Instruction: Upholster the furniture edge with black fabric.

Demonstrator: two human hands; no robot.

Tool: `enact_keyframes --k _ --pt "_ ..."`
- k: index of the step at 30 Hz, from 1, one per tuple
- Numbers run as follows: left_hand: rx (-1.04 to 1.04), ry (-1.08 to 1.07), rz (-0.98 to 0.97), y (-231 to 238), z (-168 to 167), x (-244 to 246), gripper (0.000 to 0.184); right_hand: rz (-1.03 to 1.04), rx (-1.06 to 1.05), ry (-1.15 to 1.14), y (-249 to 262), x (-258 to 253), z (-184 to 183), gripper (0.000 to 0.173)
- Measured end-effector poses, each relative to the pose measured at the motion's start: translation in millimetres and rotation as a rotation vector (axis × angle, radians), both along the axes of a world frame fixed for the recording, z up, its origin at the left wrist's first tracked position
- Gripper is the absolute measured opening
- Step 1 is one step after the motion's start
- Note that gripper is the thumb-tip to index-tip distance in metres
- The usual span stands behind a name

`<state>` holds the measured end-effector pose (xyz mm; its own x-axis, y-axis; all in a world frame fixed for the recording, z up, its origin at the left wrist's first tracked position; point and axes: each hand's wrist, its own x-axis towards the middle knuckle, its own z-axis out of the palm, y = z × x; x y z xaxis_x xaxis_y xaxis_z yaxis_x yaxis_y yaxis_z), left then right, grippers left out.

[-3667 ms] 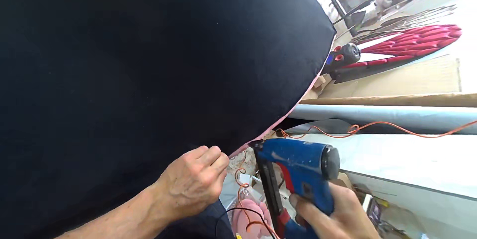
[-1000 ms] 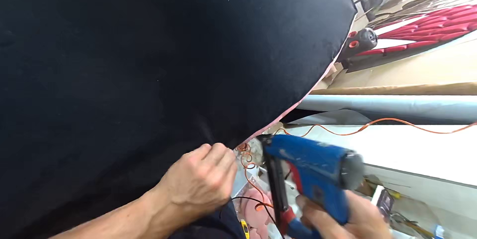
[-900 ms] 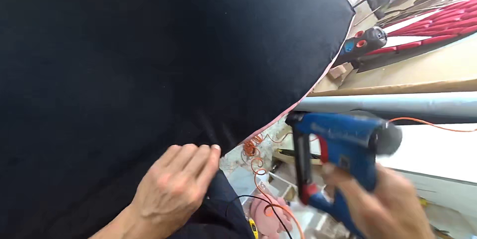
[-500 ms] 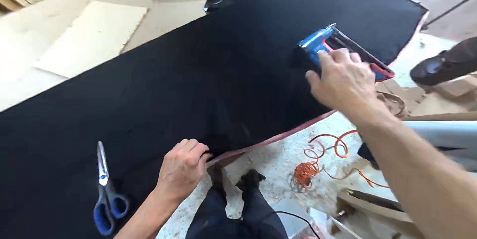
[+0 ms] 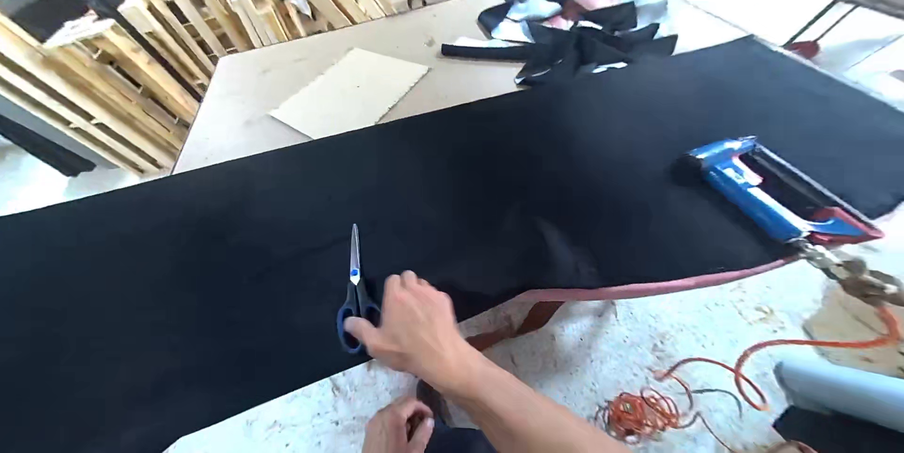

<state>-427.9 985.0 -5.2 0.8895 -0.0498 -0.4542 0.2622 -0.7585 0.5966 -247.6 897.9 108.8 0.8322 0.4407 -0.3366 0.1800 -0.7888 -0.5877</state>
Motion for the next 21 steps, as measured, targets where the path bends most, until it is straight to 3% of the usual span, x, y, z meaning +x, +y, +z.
enact_keyframes --k 3,5,7,9,11,15,17,19,21 --pt "-0.099 0.204 0.055 12.5 -19.6 10.3 0.027 0.015 -0.046 0.0 63.4 4.6 -10.4 0.078" --pt "-0.27 0.203 0.271 1.2 -18.7 22.7 0.026 0.055 -0.113 0.054 77.3 8.3 -7.6 0.067" --pt "-0.574 0.096 0.512 -17.5 -15.2 32.6 0.033 0.126 -0.096 0.118 68.9 10.6 1.8 0.043" --pt "-1.016 -0.103 0.658 -36.7 -14.1 43.1 0.035 0.133 0.084 0.163 25.9 4.4 29.1 0.032" --pt "-1.356 -0.185 0.709 -54.2 -10.5 61.1 0.037 0.036 0.255 0.149 -48.7 -19.3 51.2 0.038" --pt "-1.439 -0.127 1.128 -71.8 52.7 135.7 0.038 -0.187 0.046 0.239 -208.5 -117.8 54.8 0.05" --pt "-1.48 -0.203 1.188 -71.8 82.1 128.2 0.036 -0.361 0.059 0.348 -256.2 -175.4 30.2 0.047" --pt "-1.451 -0.242 1.207 -73.1 109.7 114.3 0.031 -0.459 0.331 0.426 -285.1 -211.9 2.4 0.037" --pt "-1.38 -0.268 1.221 -71.4 125.9 109.0 0.031 -0.458 0.7 0.488 -314.4 -238.4 -18.1 0.046"
